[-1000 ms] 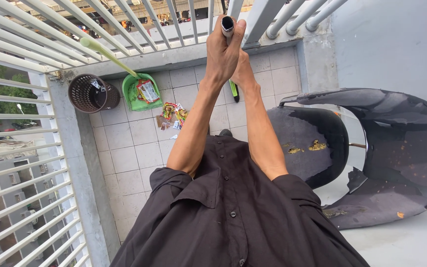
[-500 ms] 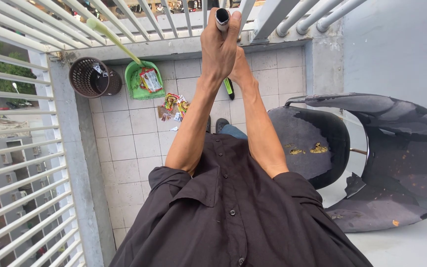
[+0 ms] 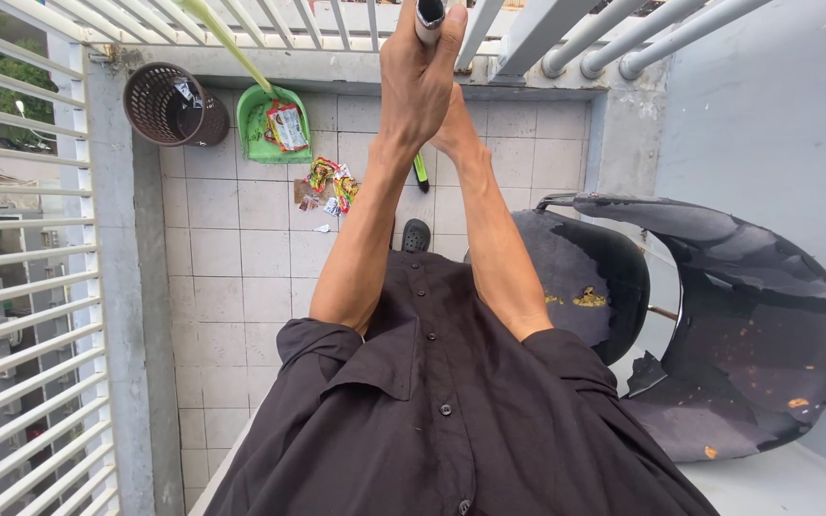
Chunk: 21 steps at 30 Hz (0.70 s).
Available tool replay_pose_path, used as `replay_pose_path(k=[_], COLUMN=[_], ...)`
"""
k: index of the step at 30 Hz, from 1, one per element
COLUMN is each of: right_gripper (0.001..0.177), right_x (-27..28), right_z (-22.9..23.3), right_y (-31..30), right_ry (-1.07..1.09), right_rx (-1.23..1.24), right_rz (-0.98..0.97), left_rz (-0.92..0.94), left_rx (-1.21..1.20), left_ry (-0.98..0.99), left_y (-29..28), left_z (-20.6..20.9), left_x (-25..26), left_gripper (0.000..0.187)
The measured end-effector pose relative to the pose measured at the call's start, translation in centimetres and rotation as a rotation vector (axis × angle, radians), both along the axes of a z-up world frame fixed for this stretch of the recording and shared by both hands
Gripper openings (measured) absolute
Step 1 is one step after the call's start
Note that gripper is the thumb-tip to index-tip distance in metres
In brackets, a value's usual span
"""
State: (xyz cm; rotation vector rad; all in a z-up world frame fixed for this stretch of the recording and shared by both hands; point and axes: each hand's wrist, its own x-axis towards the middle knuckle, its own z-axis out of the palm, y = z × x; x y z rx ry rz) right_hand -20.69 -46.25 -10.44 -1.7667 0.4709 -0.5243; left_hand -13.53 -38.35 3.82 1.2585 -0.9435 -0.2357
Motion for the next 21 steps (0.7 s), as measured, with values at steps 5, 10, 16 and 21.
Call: replay_pose_path(k=[5, 10, 16, 21], right_gripper=[0.020, 0.025, 0.022, 0.023], right_x=[-0.5, -0.7, -0.5, 0.4], right_z=[1.6, 2.8, 2.3, 1.3], right_y=[0.2, 0.3, 0.3, 0.6], right_ry=[0.039, -0.102, -0.041, -0.037], right_rx=[-0.191, -0.441, -0.306, -0.328], right_rz=[0.015, 0.015, 0.006, -0.015], left_rz=[0.014, 0.027, 0.020, -0.002], left_rx=[-0.010, -0.075, -0.067, -0.101], left_ry=[0.026, 0.036, 0.084, 0.063], left_y=[0.5, 1.0, 1.2, 1.6], left_z=[-0.1, -0.5, -2.6, -3.0], left_x=[-0.4, -0.5, 0.1, 1.2], left_gripper=[0.028, 0.034, 0.035, 0.030])
